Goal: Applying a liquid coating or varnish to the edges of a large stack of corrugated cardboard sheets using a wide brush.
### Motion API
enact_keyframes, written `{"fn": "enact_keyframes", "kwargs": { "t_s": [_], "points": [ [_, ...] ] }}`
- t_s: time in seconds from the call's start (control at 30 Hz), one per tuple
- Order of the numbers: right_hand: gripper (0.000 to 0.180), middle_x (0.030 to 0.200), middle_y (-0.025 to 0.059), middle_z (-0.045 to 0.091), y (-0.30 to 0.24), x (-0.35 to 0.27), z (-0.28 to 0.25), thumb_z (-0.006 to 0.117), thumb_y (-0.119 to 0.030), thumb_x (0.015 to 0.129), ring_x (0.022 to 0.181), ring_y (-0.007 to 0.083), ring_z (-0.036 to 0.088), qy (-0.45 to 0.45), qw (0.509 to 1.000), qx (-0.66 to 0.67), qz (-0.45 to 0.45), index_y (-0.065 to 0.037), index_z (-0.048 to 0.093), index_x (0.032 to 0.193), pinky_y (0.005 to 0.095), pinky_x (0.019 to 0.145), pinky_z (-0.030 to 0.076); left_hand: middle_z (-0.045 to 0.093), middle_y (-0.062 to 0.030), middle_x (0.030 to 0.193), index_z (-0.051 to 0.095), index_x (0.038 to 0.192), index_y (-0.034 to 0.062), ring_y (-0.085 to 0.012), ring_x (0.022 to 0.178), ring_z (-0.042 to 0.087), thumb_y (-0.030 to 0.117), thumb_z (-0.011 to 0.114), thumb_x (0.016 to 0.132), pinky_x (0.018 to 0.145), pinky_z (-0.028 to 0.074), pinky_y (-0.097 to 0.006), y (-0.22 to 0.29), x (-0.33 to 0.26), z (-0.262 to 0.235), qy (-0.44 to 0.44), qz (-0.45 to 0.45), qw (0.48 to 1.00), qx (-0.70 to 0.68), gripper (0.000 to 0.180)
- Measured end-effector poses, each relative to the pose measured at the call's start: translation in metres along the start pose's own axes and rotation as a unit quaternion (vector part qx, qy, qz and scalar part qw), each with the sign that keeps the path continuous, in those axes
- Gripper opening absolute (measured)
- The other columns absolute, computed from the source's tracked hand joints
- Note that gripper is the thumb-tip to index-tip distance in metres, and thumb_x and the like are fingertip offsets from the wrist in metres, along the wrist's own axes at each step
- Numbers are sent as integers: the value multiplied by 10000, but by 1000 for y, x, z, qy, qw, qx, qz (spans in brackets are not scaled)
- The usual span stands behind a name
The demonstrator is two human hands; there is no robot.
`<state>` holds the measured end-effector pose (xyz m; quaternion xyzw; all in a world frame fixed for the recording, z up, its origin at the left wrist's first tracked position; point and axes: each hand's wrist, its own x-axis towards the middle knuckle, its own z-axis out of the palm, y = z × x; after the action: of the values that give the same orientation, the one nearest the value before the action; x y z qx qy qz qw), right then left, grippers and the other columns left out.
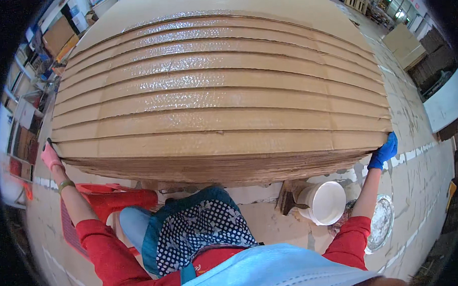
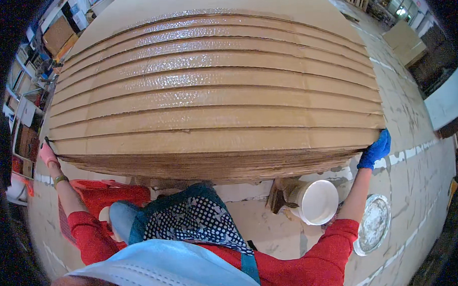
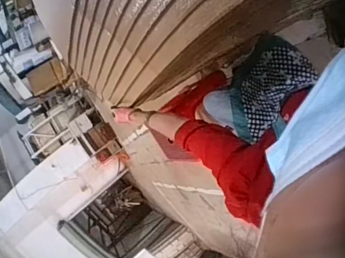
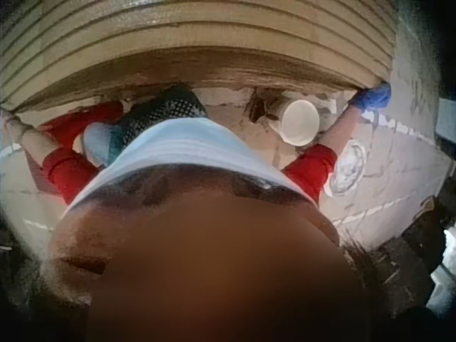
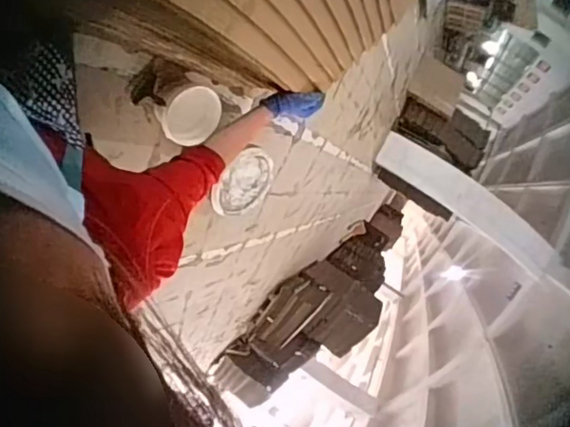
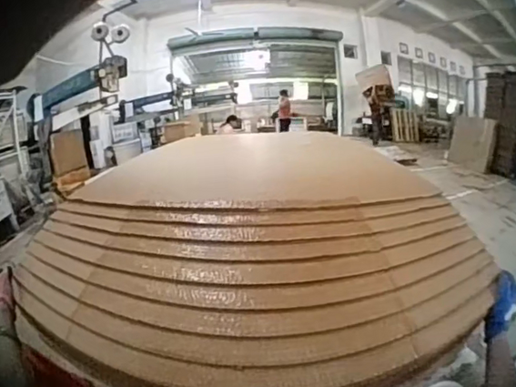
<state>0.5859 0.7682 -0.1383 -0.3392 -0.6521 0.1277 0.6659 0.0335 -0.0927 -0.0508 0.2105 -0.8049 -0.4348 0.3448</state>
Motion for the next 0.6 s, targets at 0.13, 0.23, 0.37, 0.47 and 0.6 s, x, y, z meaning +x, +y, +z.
{"fn": "enact_keyframes", "kwargs": {
  "t_s": [0.13,0.23,0.37,0.47,0.6],
  "points": [
    [226,816,104,581,5,3,-1,474,-150,783,708,175,522,-6,999,-29,-44,37,576,858,303,679,419,555,-100,709,558,831,-98,-182,657,464,339,550,673,624,380,-340,7,-12,-3,2,20,1000,-8,465],
    [247,797,108,588,8,0,1,491,-180,776,688,180,527,8,1000,14,-6,45,580,819,307,655,425,557,-91,712,556,833,-103,-177,660,464,337,556,670,626,382,-338,7,-12,-5,-6,12,1000,-17,470],
    [241,795,109,587,10,3,1,492,-174,772,684,178,525,8,989,-69,-127,46,580,815,307,648,426,556,-76,727,555,840,-107,-166,661,459,335,561,671,626,384,-331,6,-8,-4,6,27,1000,0,473],
    [215,807,104,581,10,0,0,481,-147,779,701,174,524,-1,999,-4,-54,40,576,826,300,657,425,553,-67,738,555,836,-110,-161,659,458,330,566,671,624,385,-323,9,-9,-6,0,-5,999,38,470],
    [202,808,98,579,5,0,0,480,-133,779,711,169,522,-2,999,27,-21,38,576,828,296,662,425,552,-62,740,560,827,-106,-162,652,460,326,570,671,623,387,-321,23,-29,-7,1,-9,1000,-12,459]
  ]
}}
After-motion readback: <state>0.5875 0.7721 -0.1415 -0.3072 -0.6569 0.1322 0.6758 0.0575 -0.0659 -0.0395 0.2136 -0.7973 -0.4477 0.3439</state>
